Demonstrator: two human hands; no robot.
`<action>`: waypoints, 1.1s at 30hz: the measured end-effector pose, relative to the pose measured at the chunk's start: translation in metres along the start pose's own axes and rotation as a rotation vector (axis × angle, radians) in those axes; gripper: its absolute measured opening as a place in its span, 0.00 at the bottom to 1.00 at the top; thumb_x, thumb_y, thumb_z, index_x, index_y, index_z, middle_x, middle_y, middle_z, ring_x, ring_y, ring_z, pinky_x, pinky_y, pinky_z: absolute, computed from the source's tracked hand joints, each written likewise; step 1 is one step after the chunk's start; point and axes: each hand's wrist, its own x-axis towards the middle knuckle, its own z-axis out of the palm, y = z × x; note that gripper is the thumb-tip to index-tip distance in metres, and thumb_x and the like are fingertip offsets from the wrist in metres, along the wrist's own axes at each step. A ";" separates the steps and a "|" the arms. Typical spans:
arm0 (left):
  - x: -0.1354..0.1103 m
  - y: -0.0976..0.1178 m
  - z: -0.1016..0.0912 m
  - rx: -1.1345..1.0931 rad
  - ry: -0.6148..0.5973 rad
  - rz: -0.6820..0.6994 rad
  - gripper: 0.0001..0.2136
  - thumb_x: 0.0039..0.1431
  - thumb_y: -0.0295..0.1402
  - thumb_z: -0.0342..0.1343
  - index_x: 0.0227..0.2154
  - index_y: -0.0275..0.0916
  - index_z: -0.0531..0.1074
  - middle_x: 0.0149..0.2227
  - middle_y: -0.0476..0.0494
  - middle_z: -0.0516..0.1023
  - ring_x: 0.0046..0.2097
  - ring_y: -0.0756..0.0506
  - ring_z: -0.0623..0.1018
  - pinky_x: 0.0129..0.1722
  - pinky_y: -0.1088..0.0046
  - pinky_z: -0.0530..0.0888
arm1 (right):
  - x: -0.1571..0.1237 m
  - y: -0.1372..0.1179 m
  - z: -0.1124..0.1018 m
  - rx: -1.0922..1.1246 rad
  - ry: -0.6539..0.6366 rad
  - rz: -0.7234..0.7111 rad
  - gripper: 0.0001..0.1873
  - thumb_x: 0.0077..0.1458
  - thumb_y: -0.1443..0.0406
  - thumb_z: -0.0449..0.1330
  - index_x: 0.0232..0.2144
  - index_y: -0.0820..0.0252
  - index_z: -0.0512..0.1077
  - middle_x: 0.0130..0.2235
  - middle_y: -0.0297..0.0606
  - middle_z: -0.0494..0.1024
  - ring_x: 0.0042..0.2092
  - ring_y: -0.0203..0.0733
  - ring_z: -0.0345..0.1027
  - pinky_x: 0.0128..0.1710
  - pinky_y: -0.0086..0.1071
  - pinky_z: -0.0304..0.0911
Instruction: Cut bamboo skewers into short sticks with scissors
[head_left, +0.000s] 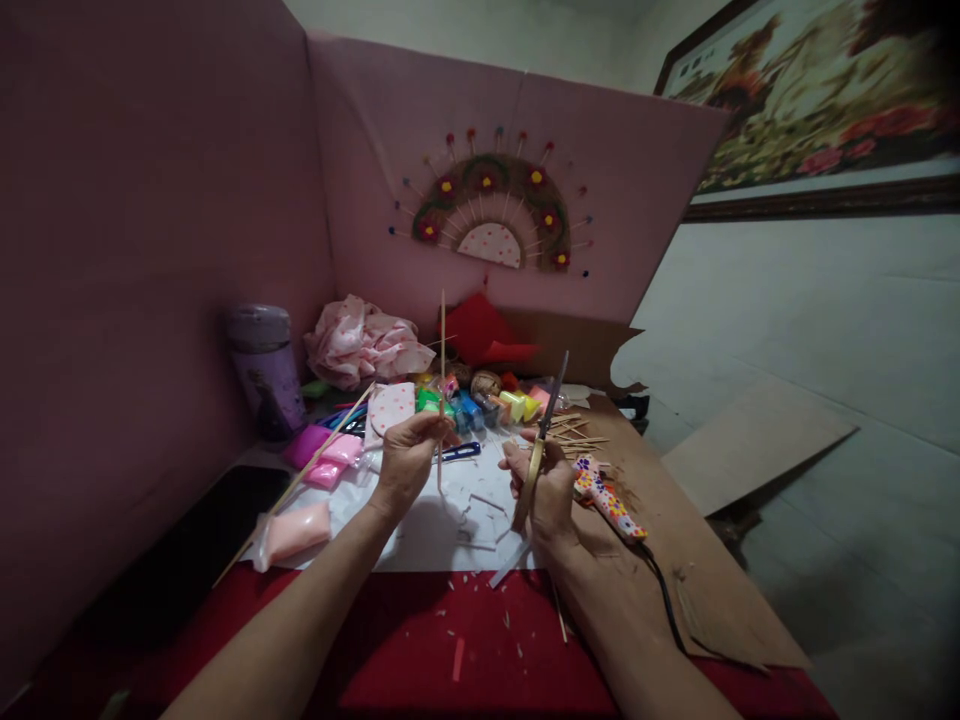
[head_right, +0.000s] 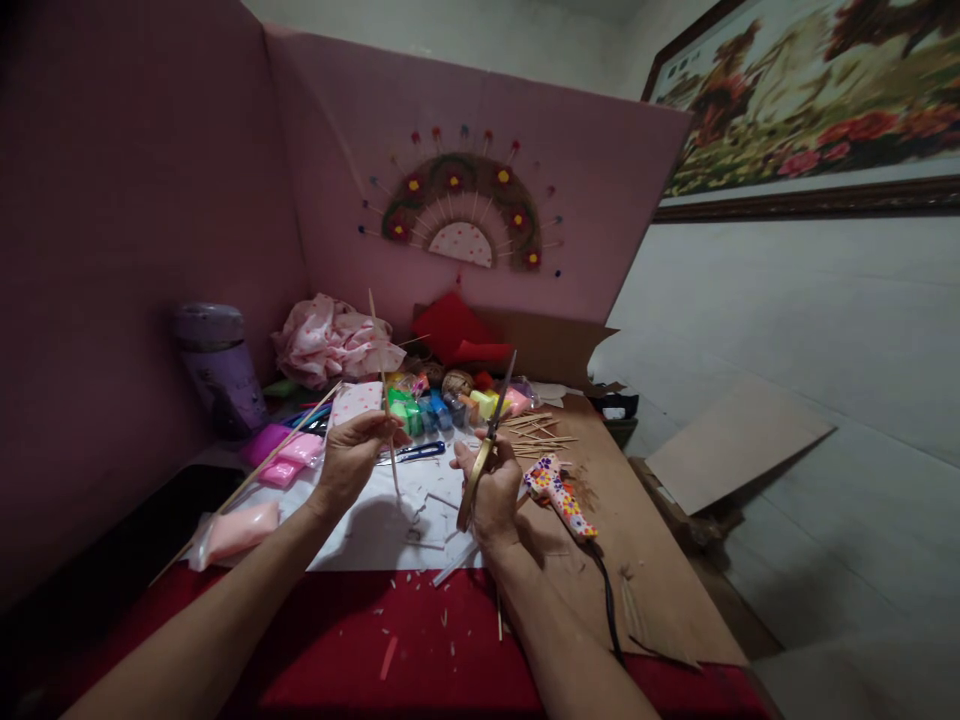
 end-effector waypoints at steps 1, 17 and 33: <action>0.000 0.000 0.000 -0.004 0.008 -0.006 0.06 0.49 0.33 0.58 0.25 0.35 0.74 0.21 0.48 0.75 0.25 0.51 0.73 0.29 0.75 0.70 | 0.000 0.000 0.000 -0.006 -0.005 -0.012 0.23 0.39 0.58 0.68 0.37 0.59 0.65 0.20 0.26 0.71 0.15 0.27 0.56 0.13 0.21 0.49; -0.002 0.016 -0.001 -0.053 0.007 -0.127 0.10 0.47 0.38 0.59 0.24 0.34 0.71 0.17 0.49 0.73 0.20 0.50 0.73 0.21 0.76 0.69 | -0.011 0.004 0.001 -0.178 -0.455 0.112 0.34 0.42 0.52 0.64 0.50 0.61 0.64 0.20 0.27 0.68 0.16 0.26 0.52 0.11 0.20 0.48; 0.003 0.029 -0.013 -0.078 -0.093 -0.323 0.15 0.47 0.41 0.58 0.18 0.33 0.70 0.09 0.56 0.54 0.12 0.59 0.50 0.13 0.81 0.43 | -0.009 -0.006 -0.001 -0.295 -0.612 0.030 0.19 0.44 0.53 0.62 0.35 0.60 0.69 0.24 0.30 0.66 0.20 0.28 0.51 0.16 0.21 0.48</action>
